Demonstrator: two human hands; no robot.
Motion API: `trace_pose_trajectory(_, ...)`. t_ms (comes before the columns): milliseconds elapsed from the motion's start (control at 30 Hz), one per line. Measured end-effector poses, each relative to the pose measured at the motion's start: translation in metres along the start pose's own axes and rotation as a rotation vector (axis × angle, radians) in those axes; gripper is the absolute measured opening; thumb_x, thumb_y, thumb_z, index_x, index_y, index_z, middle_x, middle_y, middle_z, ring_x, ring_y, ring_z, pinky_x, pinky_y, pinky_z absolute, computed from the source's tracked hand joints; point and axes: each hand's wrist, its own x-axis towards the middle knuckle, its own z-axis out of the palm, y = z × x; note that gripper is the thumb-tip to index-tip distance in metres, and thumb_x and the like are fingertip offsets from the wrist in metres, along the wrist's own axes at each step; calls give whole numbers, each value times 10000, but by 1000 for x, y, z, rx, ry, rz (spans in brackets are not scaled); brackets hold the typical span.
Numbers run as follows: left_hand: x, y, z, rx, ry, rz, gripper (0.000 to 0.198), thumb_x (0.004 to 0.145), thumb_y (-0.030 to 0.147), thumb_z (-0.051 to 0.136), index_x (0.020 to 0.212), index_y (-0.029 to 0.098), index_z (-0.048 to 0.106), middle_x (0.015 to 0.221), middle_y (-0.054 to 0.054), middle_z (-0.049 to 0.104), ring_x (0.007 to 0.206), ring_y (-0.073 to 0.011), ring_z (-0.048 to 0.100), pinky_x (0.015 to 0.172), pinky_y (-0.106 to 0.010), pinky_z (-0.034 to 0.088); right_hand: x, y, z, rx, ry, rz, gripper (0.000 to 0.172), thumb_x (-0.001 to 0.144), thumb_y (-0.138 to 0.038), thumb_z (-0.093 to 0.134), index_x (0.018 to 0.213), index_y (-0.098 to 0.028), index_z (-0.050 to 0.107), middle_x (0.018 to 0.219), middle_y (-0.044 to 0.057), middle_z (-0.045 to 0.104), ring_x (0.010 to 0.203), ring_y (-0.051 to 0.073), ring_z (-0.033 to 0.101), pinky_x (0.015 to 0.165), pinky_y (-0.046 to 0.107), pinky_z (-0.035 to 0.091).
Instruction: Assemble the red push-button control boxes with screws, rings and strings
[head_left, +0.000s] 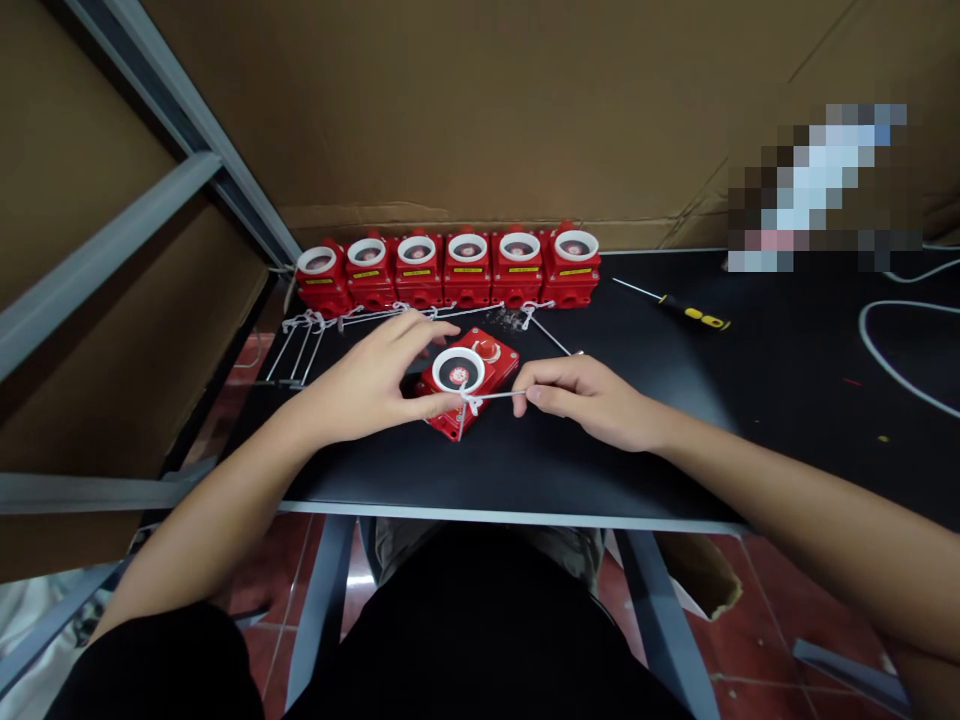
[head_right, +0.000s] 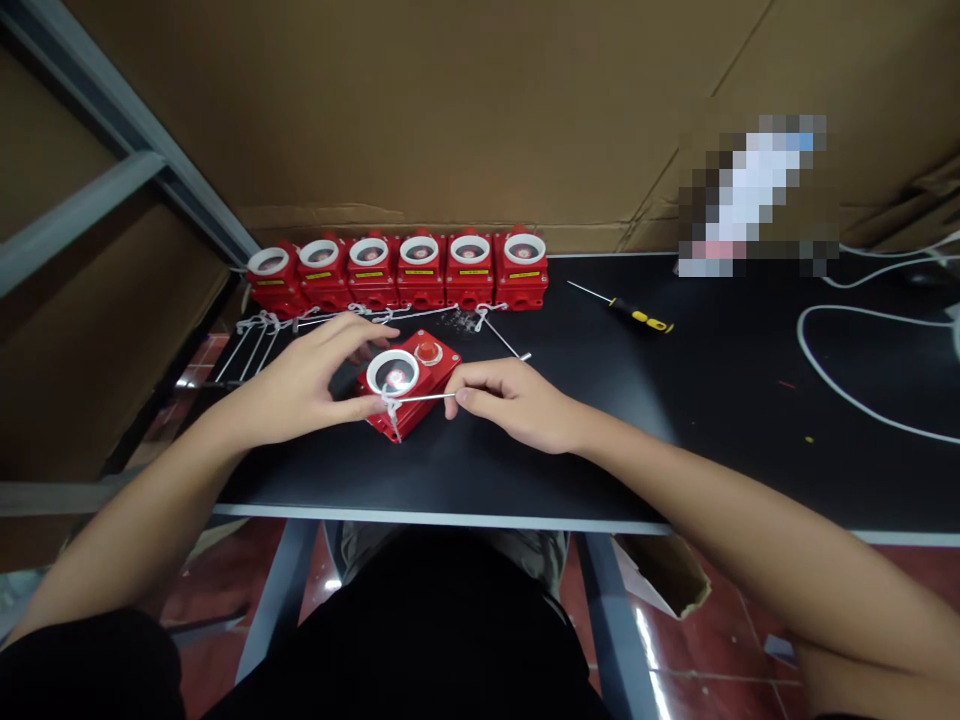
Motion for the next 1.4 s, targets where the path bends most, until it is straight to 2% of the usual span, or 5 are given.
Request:
trace_pose_trajectory(233,1,7,-1,-179,158,316,536,1105,795,858,1211,272,914,1160,-86,913,1088,-288,789,1104,-477,597,-2,-11,4,-27,84,-15,649,1173,-765,734,917,-176,827,842,31,730,736,144,558,796,321,479)
trace_pose_trajectory(533,3,19,15,-474,56,392,80,1149,295,921,1138,238,865,1036,-63,917,962,-216,848,966,-361,680,-10,-14,8,77,221,-146,487,1224,-607,760,963,-208,861,751,-6,624,661,135,502,704,313,465)
trace_pose_trajectory(700,0,8,1,-49,-5,447,188,1151,337,917,1315,273,852,1314,-97,911,1488,-351,744,1335,-514,589,-9,-12,8,273,296,-164,443,1151,-572,883,900,-208,861,730,2,617,617,121,470,579,295,341)
trace_pose_trajectory(867,-2,3,-3,146,-47,435,445,1174,123,737,1589,284,756,1707,-199,721,1552,-362,717,1324,-571,618,-6,-15,6,469,294,-193,454,1095,-501,927,783,-206,782,639,-28,493,562,117,383,562,313,292)
trace_pose_trajectory(1400,-7,15,-15,71,161,250,168,1128,249,734,1214,284,875,1254,-91,867,1069,-266,824,957,-424,696,-2,-13,-4,230,346,-129,572,1056,-700,940,812,-200,809,686,-5,597,581,113,436,564,301,304)
